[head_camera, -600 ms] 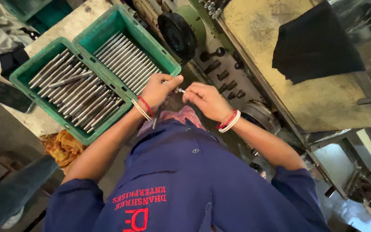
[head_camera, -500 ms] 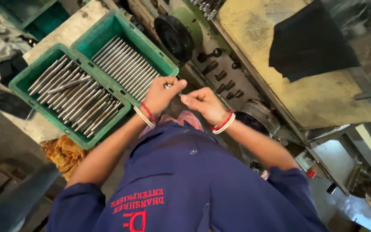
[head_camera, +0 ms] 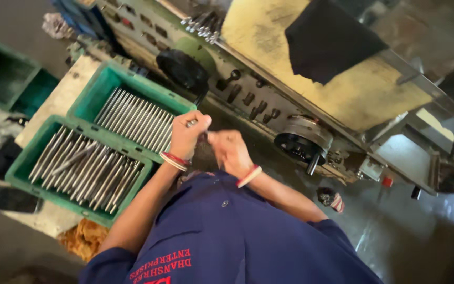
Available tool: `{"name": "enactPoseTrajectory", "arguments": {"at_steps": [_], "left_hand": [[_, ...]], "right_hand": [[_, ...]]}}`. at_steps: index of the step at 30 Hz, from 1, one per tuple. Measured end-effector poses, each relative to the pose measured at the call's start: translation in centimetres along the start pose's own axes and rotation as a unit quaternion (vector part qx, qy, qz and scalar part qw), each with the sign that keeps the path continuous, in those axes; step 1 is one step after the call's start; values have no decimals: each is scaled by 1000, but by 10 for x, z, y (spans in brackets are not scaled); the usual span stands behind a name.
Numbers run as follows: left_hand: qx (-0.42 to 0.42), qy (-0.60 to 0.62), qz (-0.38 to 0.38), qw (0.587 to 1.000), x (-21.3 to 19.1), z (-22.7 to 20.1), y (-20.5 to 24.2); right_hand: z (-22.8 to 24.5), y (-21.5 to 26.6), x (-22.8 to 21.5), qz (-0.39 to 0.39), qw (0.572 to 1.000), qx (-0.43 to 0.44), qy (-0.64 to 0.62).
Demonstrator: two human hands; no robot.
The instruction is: The person repeatedly picks up metal rods from green bins, inserts them into a machine, and operates a lever. The person then removes the rods and places them back into the bins. This cycle is repeated multiple times.
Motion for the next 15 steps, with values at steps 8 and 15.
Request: {"name": "enactPoseTrajectory", "arguments": {"at_steps": [8, 15], "left_hand": [[-351, 300, -65, 885, 34, 43, -30], [-60, 135, 260, 954, 192, -125, -136]], "right_hand": [[107, 40, -144, -252, 851, -267, 375], [258, 169, -346, -458, 662, -383, 453]]}}
Point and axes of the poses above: each hand's wrist, its own y-axis away from the middle knuckle, its own x-axis out of the palm, z = x × y, the point moved 6 cm from there along -y, towards the middle knuckle, and after that the axes turned 2 degrees about z, right-handed, at the moved point
